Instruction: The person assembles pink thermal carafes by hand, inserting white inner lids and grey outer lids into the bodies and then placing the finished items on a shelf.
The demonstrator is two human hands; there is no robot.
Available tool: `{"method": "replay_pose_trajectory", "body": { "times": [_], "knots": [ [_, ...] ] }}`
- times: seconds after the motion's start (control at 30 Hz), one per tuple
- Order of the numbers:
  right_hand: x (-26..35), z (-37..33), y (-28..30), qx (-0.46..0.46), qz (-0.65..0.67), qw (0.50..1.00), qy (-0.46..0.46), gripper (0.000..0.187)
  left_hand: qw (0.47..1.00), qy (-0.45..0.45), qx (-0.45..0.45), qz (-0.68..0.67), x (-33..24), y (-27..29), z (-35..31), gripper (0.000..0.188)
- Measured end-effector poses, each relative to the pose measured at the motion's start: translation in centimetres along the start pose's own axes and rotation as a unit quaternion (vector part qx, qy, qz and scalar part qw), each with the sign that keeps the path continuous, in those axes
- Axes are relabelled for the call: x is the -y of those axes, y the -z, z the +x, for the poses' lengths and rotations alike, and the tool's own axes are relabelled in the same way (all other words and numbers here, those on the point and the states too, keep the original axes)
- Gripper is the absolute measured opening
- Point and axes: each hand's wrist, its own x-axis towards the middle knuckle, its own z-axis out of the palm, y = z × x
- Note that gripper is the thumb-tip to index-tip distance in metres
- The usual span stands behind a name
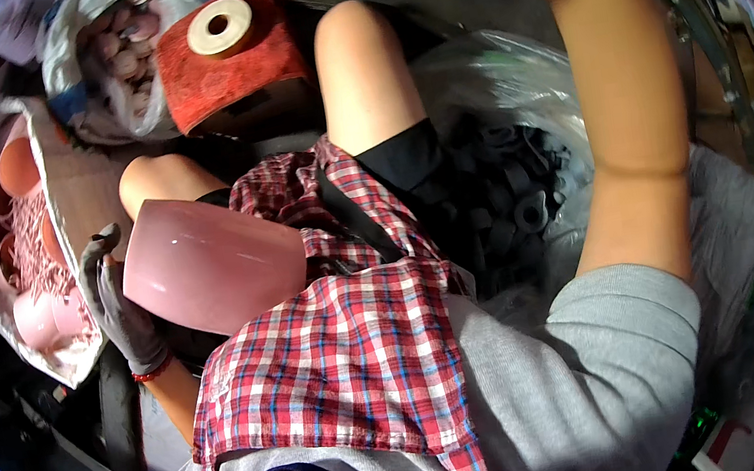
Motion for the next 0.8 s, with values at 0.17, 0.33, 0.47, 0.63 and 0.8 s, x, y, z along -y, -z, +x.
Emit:
{"method": "replay_pose_trajectory", "body": {
  "times": [0.17,0.33,0.47,0.63,0.8],
  "knots": [
    [-9.8,-19.0,-1.9,-0.162,0.289,0.868,-0.368,0.04,0.975,0.039,0.099,-0.193,0.9,-1.1,1.1,0.057],
    [-25.4,-39.8,-12.6,0.011,-0.347,0.74,-0.577,0.047,0.858,0.211,0.236,-0.404,3.8,-0.5,3.6,0.071],
    [-26.5,-36.1,-13.8,-0.083,-0.189,0.721,-0.661,0.062,0.799,0.288,0.227,-0.477,6.1,3.3,2.3,0.091],
    [-29.1,-36.3,-14.8,-0.056,-0.244,0.672,-0.697,0.063,0.823,0.277,0.226,-0.441,4.1,4.1,2.0,0.099],
    [-29.6,-37.1,-15.4,-0.033,-0.271,0.66,-0.7,0.064,0.859,0.219,0.249,-0.39,1.6,2.8,2.1,0.108]
  ]
}}
